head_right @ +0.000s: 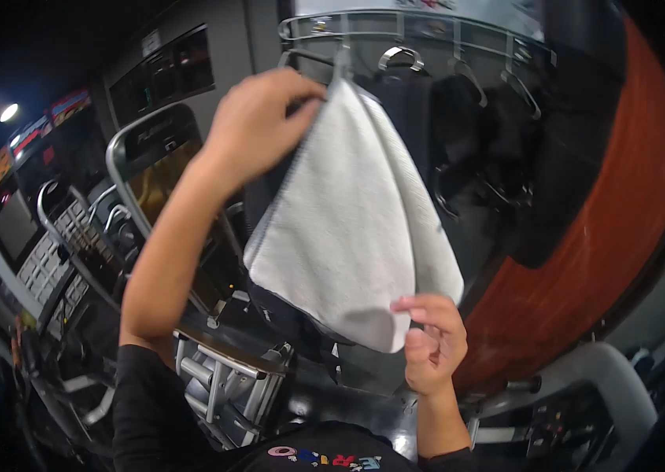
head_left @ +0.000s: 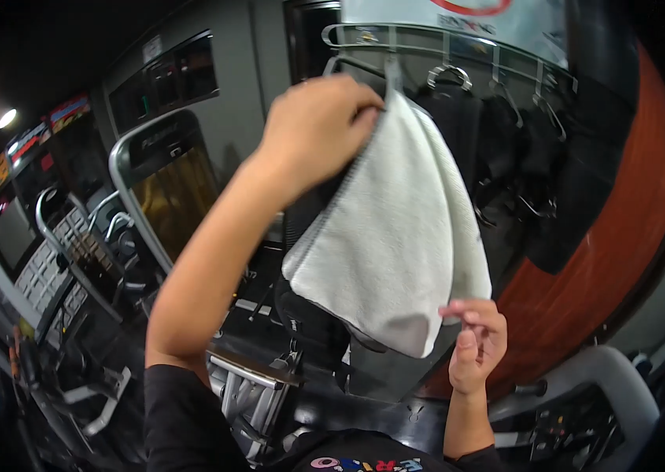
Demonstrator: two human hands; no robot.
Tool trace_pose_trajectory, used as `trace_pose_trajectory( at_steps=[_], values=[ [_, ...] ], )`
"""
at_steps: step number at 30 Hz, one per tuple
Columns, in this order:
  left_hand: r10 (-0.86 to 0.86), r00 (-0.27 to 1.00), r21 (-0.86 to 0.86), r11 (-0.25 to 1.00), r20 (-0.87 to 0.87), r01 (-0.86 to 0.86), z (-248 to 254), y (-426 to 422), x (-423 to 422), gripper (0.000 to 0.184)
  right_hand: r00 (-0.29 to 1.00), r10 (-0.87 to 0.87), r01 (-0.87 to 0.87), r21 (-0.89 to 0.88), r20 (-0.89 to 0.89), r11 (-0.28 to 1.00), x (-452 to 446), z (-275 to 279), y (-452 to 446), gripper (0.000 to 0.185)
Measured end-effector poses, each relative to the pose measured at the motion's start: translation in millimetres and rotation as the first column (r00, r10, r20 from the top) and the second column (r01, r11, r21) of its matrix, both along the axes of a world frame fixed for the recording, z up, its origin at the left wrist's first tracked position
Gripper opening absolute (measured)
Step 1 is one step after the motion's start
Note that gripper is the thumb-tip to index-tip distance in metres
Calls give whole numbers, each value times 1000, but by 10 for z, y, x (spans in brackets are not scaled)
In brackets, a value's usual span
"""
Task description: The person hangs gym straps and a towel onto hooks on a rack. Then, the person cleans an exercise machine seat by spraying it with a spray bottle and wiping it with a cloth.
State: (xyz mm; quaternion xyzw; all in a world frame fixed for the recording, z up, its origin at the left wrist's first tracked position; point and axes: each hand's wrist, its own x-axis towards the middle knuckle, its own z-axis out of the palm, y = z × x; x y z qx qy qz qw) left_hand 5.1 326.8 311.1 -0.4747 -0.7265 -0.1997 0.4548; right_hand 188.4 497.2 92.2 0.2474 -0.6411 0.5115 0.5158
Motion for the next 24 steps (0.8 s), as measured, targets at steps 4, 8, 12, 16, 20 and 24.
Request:
trace_pose_trajectory(
  at_steps=[4, 8, 12, 16, 20, 24],
  values=[
    [-272, 958, 161, 945, -87, 284, -677, -439, 446, 7, 991, 131, -127, -211, 4, 969, -122, -139, -125, 28],
    [-540, 821, 440, 793, 187, 422, -1904, -716, 703, 43, 961, 273, -266, -125, 37, 956, -212, -200, -551, 42],
    [-891, 173, 892, 440, 419, 103, -2807, -544, 1112, 52, 813, 556, -578, 128, 173, 806, -445, -493, -1245, 58],
    [-980, -16, 840, 177, 197, -513, -3380, -715, 1047, 44, 789, 544, -613, 306, 286, 728, -429, -736, -1730, 61],
    [-933, -29, 923, 359, 358, -141, -3712, -1375, 1732, 73, 693, 452, -715, 453, 562, 532, -423, -928, -2005, 67],
    [-828, -546, 956, 40, -132, -292, -4255, -1534, 1261, 43, 401, 472, -896, 228, 785, 382, -427, -1005, -2251, 74]
  ],
)
